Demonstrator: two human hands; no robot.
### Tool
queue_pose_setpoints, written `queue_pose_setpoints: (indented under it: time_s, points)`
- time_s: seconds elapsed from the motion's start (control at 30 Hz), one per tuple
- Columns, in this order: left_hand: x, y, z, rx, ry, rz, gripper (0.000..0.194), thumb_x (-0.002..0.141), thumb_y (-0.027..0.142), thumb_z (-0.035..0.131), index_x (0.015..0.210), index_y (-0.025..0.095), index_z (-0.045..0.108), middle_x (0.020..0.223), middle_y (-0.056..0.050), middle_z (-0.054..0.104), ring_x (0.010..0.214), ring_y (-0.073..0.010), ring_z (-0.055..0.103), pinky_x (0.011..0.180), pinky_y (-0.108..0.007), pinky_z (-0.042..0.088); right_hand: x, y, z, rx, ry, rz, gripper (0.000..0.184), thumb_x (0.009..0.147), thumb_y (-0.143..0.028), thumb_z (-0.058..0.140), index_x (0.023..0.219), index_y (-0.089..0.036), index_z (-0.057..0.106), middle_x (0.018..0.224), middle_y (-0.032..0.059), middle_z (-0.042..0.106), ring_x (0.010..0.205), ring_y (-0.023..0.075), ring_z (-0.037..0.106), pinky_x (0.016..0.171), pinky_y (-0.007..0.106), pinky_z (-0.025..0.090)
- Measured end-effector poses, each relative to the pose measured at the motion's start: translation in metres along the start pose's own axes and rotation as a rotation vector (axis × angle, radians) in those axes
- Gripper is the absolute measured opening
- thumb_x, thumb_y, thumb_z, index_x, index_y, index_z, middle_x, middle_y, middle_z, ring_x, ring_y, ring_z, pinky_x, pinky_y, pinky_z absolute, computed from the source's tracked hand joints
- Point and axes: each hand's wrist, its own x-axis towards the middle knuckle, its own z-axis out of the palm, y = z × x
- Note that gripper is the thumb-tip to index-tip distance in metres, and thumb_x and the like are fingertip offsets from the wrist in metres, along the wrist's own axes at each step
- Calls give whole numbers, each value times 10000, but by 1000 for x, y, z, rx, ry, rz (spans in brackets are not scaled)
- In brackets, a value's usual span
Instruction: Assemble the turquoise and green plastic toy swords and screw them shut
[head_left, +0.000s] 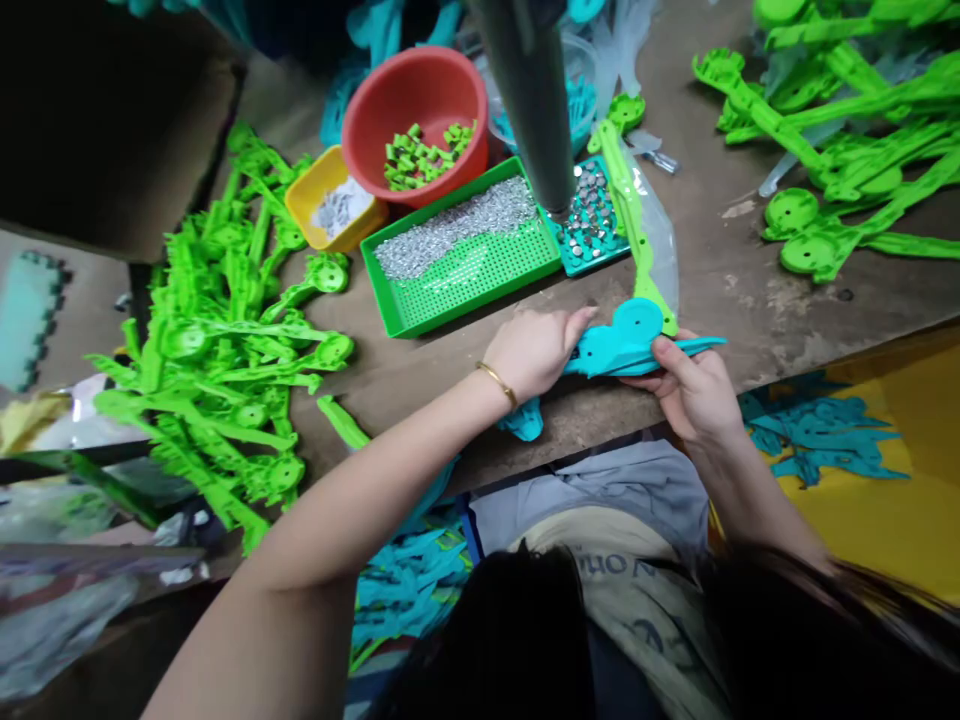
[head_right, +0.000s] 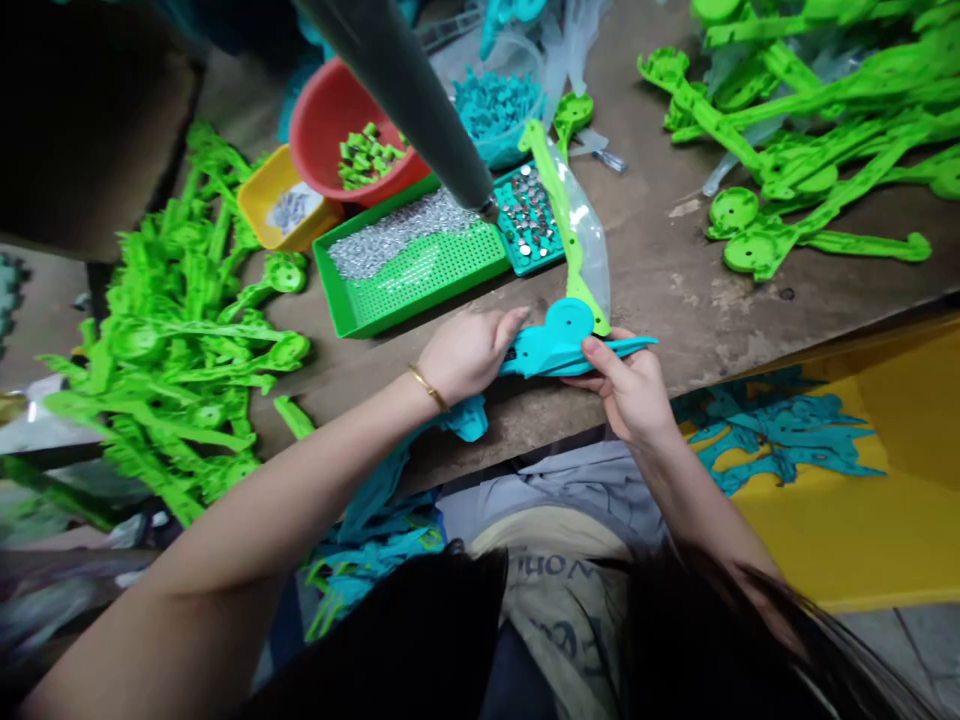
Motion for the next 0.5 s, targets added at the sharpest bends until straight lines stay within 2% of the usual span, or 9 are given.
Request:
queue_pose_setpoints:
  time_s: [0.1, 0.2, 0.27, 0.37, 0.43, 0.5]
  points:
    - [-6, -7, -7, -133, 58, 67, 504, 1036, 416, 247, 911, 170, 669, 804, -60, 678, 771, -182, 638, 740, -282, 419, -1, 0, -8, -40, -16, -5, 358, 702, -437, 795, 915, -226, 599, 823, -20, 715, 754, 185, 714, 730, 431, 634]
    - [-35, -32, -12, -212, 139, -34, 463, 1028, 422, 265, 920, 160, 632, 813, -61, 666, 755, -176, 618, 702, -273, 411, 0, -4, -20, -67, -11, -36, 263, 743, -403, 764, 882, -247, 605, 879, -26, 722, 808, 185, 714, 734, 443, 633]
    - [-61, -52, -8, -186, 90, -147, 497, 1016, 476, 267, 882, 164, 630, 796, -69, 671, 739, -190, 618, 677, -284, 399, 1, -8, -27, -57, 24, -65, 214, 753, -383, 751, 840, -252, 606, 887, -25, 721, 843, 189, 708, 731, 443, 632]
    - [-93, -72, 8, -152, -49, -230, 587, 1008, 533, 232, 799, 178, 651, 758, -76, 691, 721, -201, 634, 659, -295, 381, 6, -16, -32, -30, 93, -72, 148, 742, -326, 750, 764, -258, 621, 926, -3, 724, 930, 213, 699, 746, 425, 625]
    - [-103, -75, 17, -126, -57, -261, 640, 1009, 549, 204, 767, 181, 667, 761, -87, 709, 725, -205, 649, 659, -299, 377, 8, -19, -32, -31, 125, -52, 95, 737, -317, 745, 749, -278, 659, 1031, 24, 726, 1061, 251, 672, 784, 425, 613]
    - [-106, -70, 19, -69, -17, -308, 683, 995, 593, 201, 769, 174, 691, 785, -106, 724, 748, -224, 667, 654, -307, 377, 9, -20, -28, -65, 142, -28, 61, 742, -351, 730, 784, -311, 713, 1173, 47, 705, 1208, 296, 606, 845, 451, 594]
